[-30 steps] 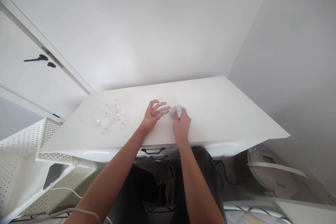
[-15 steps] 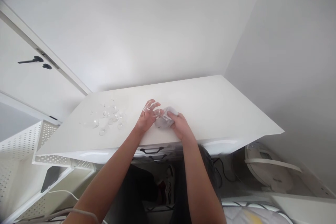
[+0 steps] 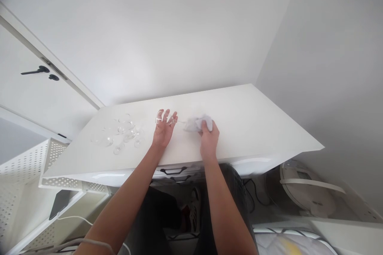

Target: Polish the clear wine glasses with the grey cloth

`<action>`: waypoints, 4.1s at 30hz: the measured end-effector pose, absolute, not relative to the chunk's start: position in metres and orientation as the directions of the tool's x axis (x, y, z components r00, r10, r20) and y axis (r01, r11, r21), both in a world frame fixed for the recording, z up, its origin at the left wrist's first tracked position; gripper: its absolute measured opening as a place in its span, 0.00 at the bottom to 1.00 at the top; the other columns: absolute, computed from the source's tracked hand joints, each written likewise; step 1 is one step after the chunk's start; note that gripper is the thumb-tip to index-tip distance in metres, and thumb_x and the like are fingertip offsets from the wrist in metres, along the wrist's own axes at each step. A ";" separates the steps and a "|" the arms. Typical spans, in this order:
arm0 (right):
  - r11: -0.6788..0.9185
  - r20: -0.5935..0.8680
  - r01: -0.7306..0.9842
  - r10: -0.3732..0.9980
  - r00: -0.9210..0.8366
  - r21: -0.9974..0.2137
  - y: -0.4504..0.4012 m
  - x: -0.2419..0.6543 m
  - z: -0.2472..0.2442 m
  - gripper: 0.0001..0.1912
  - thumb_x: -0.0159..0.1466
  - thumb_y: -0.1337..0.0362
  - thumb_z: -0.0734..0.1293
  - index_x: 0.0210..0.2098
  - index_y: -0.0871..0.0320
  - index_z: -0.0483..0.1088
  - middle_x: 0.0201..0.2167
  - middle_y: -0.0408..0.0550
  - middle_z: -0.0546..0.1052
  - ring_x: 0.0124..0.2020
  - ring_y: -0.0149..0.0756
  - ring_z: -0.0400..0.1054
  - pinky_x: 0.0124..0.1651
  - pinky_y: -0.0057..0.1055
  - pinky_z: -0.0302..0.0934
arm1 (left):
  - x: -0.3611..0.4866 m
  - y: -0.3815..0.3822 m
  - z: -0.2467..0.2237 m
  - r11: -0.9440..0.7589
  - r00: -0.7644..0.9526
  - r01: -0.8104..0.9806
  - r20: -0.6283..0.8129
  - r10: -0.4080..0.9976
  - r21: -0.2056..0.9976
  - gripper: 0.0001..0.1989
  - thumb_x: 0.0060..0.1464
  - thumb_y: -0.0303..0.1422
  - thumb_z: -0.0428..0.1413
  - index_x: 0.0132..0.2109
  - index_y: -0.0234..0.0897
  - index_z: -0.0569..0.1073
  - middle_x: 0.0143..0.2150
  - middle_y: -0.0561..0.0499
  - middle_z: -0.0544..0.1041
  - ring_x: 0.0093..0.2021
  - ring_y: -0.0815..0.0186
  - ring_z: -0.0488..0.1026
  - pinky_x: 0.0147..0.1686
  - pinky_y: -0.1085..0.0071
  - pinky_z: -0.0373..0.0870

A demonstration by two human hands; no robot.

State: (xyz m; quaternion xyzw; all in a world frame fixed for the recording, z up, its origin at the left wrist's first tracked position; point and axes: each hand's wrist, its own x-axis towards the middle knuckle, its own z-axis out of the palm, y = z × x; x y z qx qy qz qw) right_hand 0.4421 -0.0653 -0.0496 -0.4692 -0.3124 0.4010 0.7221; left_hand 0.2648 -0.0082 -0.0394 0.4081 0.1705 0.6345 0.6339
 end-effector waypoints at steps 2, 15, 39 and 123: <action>0.203 0.000 -0.414 0.898 0.441 -0.887 -0.064 0.439 -0.048 0.24 0.66 0.46 0.69 0.56 0.52 0.74 0.59 0.54 0.77 0.56 0.48 0.74 0.51 0.42 0.73 | 0.266 -0.008 -0.039 -0.142 0.146 -0.662 0.312 0.939 0.736 0.35 0.47 0.51 0.73 0.58 0.50 0.71 0.68 0.45 0.69 0.70 0.46 0.69 0.71 0.47 0.63; 0.093 0.130 0.094 0.831 0.540 -0.991 -0.065 0.431 -0.057 0.14 0.64 0.54 0.68 0.41 0.57 0.77 0.36 0.47 0.80 0.38 0.42 0.70 0.43 0.37 0.63 | 0.273 -0.007 -0.049 -0.202 0.282 -0.491 0.374 0.884 0.847 0.30 0.51 0.46 0.72 0.58 0.48 0.73 0.66 0.44 0.70 0.65 0.51 0.70 0.60 0.55 0.72; 0.167 0.180 0.323 0.984 0.010 -0.932 -0.076 0.426 -0.033 0.17 0.67 0.53 0.67 0.35 0.51 0.53 0.28 0.36 0.61 0.29 0.35 0.56 0.35 0.31 0.50 | 0.271 -0.007 -0.048 -0.126 0.274 -0.475 0.283 0.919 0.871 0.28 0.58 0.55 0.64 0.57 0.42 0.81 0.69 0.41 0.73 0.74 0.45 0.63 0.65 0.55 0.65; -0.057 -0.024 -0.362 0.995 -0.095 -0.931 -0.073 0.419 -0.037 0.24 0.58 0.45 0.78 0.42 0.58 0.81 0.39 0.50 0.83 0.46 0.47 0.75 0.49 0.40 0.69 | 0.273 -0.013 -0.041 -0.011 0.394 -0.522 0.252 0.884 0.853 0.38 0.57 0.56 0.64 0.67 0.39 0.73 0.64 0.37 0.76 0.62 0.46 0.75 0.61 0.53 0.72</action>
